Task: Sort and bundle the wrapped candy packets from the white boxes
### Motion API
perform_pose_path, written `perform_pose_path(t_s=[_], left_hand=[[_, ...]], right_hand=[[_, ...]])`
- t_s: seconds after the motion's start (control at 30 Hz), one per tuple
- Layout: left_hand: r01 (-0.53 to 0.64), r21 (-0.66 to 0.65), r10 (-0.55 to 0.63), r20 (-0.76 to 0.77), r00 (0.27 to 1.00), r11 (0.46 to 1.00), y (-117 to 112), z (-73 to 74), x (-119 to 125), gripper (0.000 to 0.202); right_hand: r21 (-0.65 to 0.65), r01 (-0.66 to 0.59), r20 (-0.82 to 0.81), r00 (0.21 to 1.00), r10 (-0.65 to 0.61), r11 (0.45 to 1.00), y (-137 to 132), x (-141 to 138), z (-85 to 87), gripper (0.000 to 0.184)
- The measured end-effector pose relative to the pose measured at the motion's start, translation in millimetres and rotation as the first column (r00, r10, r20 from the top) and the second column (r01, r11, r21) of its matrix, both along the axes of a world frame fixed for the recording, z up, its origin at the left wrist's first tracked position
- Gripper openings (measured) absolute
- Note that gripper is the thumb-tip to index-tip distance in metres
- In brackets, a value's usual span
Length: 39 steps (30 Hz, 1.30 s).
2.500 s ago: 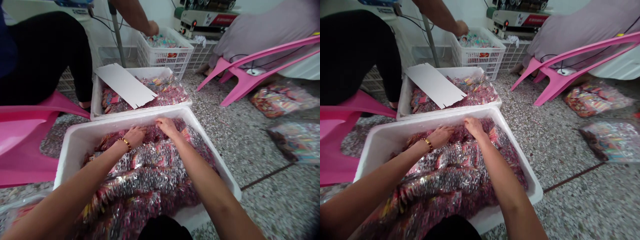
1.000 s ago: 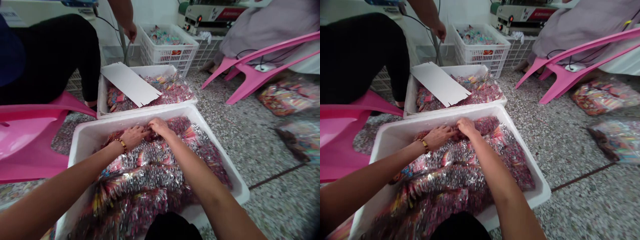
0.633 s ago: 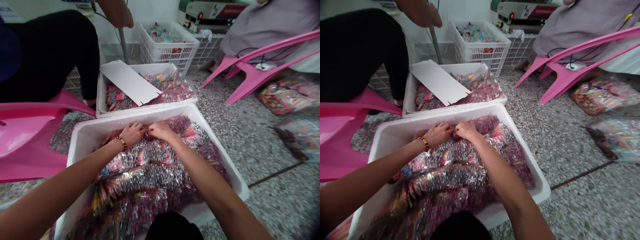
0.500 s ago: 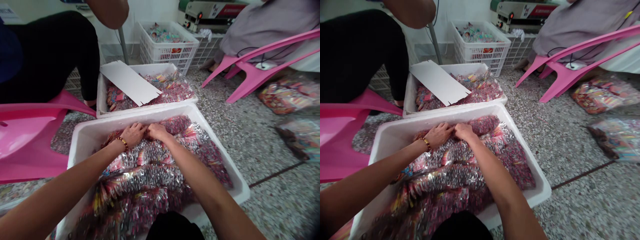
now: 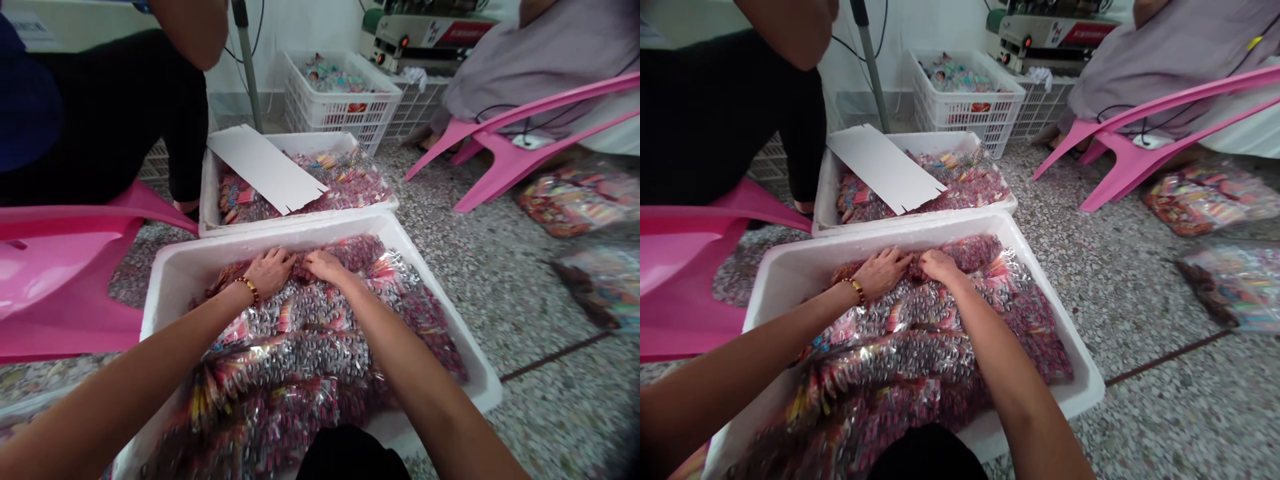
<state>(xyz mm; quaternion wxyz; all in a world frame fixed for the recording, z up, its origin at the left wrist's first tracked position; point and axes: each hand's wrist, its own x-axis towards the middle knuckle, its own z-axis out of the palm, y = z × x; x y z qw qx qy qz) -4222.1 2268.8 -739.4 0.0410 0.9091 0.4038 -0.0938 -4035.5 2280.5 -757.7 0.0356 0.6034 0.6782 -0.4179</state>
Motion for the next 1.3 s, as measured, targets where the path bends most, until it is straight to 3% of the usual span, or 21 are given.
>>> perform_pose_path(t_s=[0.13, 0.2, 0.3, 0.4, 0.63, 0.77, 0.9, 1.07, 1.3], left_hand=[[-0.005, 0.009, 0.005, -0.005, 1.0, 1.0, 0, 0.5, 2, 0.04], [-0.008, 0.022, 0.008, 0.001, 1.0, 1.0, 0, -0.5, 2, 0.043], [-0.006, 0.03, 0.005, 0.007, 1.0, 1.0, 0, -2.6, 1, 0.046], [-0.006, 0.022, 0.006, 0.012, 1.0, 1.0, 0, -3.7, -1, 0.043], [-0.013, 0.013, 0.012, 0.05, 0.999, 1.0, 0, -5.8, -2, 0.036], [-0.026, -0.023, 0.028, 0.086, 0.996, 0.999, 0, -6.1, -2, 0.034], [-0.052, -0.08, 0.061, 0.107, 0.992, 0.995, 2, -3.7, -3, 0.034], [-0.033, -0.096, 0.044, 0.111, 0.993, 0.995, 2, -1.9, -3, 0.033], [-0.013, -0.079, 0.022, 0.118, 0.993, 0.997, 2, -4.6, -5, 0.031]], right_hand=[[0.274, 0.005, 0.108, 0.993, -0.036, 0.962, -10, -5, 11.5, 0.026], [0.333, -0.046, 0.169, 0.986, -0.011, 0.942, -13, -11, 12.7, 0.028], [0.276, -0.087, 0.241, 0.97, 0.018, 0.957, -11, -19, 8.1, 0.032], [0.224, 0.007, 0.269, 0.961, -0.069, 0.974, -4, -18, 1.2, 0.035], [0.147, 0.018, 0.198, 0.979, -0.047, 0.989, 4, -13, 1.0, 0.029], [0.213, 0.005, 0.281, 0.957, -0.066, 0.977, -1, -22, 1.7, 0.032], [0.24, 0.095, 0.239, 0.959, -0.154, 0.966, -1, -20, -1.5, 0.031], [0.188, 0.071, 0.022, 0.997, -0.076, 0.98, 7, 0, -6.1, 0.029], [0.251, 0.04, 0.044, 0.998, -0.053, 0.967, 3, 2, 1.0, 0.023]])
